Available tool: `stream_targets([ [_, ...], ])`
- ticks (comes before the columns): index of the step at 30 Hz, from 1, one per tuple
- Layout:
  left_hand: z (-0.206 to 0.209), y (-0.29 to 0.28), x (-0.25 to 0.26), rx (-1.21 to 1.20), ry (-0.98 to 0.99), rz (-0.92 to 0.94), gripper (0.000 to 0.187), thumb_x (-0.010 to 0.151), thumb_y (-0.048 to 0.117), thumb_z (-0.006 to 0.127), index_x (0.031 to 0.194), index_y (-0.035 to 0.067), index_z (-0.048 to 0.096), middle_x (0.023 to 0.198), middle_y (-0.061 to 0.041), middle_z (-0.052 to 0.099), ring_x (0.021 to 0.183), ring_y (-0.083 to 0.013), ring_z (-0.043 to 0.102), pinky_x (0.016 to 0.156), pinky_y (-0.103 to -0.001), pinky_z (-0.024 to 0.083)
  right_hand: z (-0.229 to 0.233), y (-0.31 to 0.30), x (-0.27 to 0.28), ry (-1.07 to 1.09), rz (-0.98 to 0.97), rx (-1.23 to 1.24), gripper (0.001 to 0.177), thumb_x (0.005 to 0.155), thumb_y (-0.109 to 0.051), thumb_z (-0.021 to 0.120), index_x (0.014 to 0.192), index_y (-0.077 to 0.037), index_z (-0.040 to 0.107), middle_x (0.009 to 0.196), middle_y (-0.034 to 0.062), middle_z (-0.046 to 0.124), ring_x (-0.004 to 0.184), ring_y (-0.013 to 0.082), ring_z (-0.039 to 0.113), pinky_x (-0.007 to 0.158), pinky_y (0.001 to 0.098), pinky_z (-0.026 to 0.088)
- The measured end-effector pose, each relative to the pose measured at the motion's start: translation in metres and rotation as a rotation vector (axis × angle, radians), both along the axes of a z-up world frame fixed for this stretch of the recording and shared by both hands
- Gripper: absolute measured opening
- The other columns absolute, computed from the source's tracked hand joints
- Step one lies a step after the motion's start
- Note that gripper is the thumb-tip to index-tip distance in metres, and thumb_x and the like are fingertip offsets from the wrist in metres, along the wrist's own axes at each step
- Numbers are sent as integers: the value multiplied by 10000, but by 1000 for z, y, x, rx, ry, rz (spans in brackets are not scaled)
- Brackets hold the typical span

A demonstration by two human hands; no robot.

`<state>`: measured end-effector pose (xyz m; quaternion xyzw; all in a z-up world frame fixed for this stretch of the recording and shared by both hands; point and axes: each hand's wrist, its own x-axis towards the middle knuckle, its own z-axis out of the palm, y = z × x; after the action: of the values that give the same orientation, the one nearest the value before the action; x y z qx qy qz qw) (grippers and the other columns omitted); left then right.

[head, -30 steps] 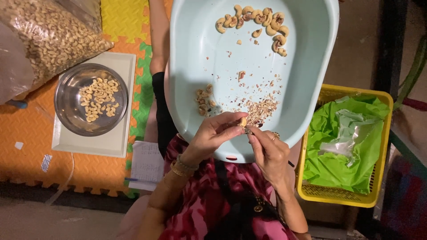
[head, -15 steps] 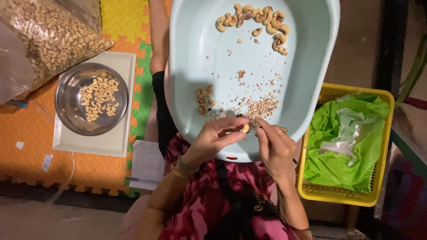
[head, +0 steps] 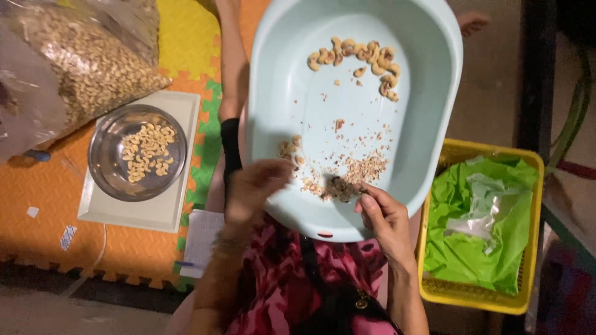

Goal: Manually peeling the skin off cashew nuts and placing them in a bowl.

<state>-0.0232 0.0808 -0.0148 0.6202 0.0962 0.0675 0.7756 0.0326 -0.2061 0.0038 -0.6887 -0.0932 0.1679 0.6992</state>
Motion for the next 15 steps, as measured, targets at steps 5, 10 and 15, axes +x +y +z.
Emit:
stream_targets([
  [5,24,87,-31,239,123,602,212,991,96,726,1202,89,711,1023,-57,720,932,-112,632,886,-292,572,-15,-6,6,136,-78,167,314,1035,-56,522,1289,96,627,764,168,620,477,86,388,423,237,385],
  [10,-99,222,-71,568,153,817,307,977,76,816,1267,109,721,1070,-97,726,949,-81,626,887,-249,544,-32,-10,7,121,-87,173,322,1039,-42,515,1301,119,611,770,187,607,475,100,381,412,252,363],
  [15,-38,193,-34,1172,266,606,572,869,46,760,1422,123,636,1564,-220,468,1412,-387,444,1173,-523,290,-20,-11,13,238,-56,119,373,962,-89,628,1320,12,665,777,91,704,497,102,483,424,223,413],
])
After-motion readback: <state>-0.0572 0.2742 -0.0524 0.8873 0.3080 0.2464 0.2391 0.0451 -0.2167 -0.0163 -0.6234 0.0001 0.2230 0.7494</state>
